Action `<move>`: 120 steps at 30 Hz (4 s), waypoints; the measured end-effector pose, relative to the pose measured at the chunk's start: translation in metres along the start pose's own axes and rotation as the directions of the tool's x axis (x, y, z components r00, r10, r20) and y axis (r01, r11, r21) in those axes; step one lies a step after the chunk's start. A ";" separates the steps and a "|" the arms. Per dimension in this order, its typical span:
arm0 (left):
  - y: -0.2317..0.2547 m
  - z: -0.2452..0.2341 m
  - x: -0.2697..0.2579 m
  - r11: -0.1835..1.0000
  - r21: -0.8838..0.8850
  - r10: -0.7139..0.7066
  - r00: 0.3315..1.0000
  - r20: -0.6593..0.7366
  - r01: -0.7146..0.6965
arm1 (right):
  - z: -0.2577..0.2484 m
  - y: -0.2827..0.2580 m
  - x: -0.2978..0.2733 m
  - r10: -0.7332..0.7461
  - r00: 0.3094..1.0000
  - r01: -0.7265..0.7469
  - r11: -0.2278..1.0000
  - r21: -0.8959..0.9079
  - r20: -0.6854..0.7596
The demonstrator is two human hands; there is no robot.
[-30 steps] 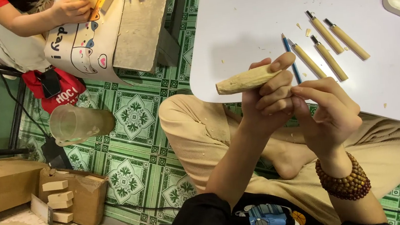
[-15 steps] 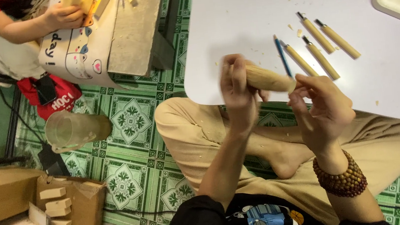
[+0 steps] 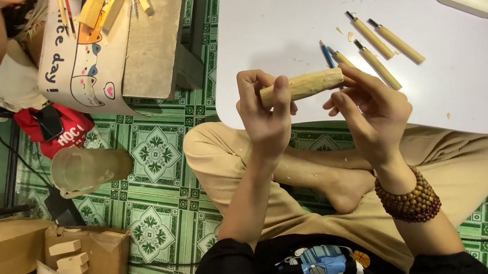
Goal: Carving a small piece of wood using hand chisels and marking it with a pencil for precision.
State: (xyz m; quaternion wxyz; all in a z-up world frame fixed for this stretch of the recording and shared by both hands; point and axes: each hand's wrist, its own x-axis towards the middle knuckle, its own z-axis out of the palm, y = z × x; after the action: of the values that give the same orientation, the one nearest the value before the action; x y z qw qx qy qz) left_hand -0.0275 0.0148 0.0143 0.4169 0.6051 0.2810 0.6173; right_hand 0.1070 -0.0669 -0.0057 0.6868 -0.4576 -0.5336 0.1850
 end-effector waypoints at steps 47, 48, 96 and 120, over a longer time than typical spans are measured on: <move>-0.020 -0.024 -0.006 0.927 0.102 -0.372 0.852 0.369 0.361 | -0.056 0.069 -0.012 0.084 0.989 0.073 0.440 -0.895 0.122; -0.020 -0.023 -0.006 0.928 0.105 -0.371 0.858 0.354 0.358 | -0.050 0.054 -0.007 0.142 0.986 -0.019 0.596 -0.803 0.083; 0.010 -0.010 -0.028 0.967 0.111 -0.256 0.848 0.464 0.230 | -0.005 0.000 -0.047 -0.210 0.942 0.331 0.442 -0.833 0.263; 0.022 -0.013 -0.013 0.902 0.431 -0.285 0.805 0.521 0.040 | -0.031 0.038 -0.055 0.031 0.987 0.058 0.844 -0.533 0.156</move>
State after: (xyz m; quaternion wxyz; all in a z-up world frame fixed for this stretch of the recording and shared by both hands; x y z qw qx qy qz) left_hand -0.0448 -0.0048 0.0249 0.4018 0.8069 0.3144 0.2977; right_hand 0.1239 -0.1021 -0.0686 0.4884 -0.6112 -0.6200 0.0593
